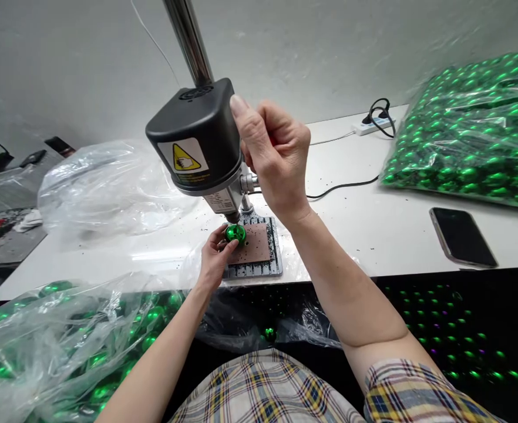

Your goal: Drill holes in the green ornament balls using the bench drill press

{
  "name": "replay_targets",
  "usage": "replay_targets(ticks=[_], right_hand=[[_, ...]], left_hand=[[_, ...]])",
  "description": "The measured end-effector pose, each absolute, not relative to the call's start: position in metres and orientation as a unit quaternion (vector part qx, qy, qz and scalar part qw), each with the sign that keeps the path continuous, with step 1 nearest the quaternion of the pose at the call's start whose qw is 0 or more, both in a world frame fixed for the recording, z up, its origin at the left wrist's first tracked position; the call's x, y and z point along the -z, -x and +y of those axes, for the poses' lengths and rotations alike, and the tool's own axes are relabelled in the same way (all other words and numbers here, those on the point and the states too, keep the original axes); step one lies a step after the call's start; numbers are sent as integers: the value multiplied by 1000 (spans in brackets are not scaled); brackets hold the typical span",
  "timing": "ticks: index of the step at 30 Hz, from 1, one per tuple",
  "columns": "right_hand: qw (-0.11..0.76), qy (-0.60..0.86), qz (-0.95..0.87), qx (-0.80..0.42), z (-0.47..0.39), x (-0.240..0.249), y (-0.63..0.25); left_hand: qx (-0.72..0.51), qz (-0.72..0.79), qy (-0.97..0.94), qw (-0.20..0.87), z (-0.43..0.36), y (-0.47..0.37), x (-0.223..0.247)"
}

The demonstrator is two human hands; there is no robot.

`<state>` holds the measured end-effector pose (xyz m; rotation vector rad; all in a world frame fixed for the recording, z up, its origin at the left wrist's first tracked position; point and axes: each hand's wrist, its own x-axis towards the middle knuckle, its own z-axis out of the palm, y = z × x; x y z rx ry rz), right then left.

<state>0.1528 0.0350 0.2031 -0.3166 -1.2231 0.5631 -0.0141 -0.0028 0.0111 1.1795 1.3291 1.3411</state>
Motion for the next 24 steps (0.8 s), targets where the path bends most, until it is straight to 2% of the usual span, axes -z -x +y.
replay_targets(ticks=[12, 24], right_hand=[[763, 165, -573, -249, 35, -202, -154], [775, 165, -565, -228, 25, -197, -152]], left_hand=[[-488, 547, -623, 273, -7, 3, -4], [-521, 554, -574, 304, -12, -8, -11]])
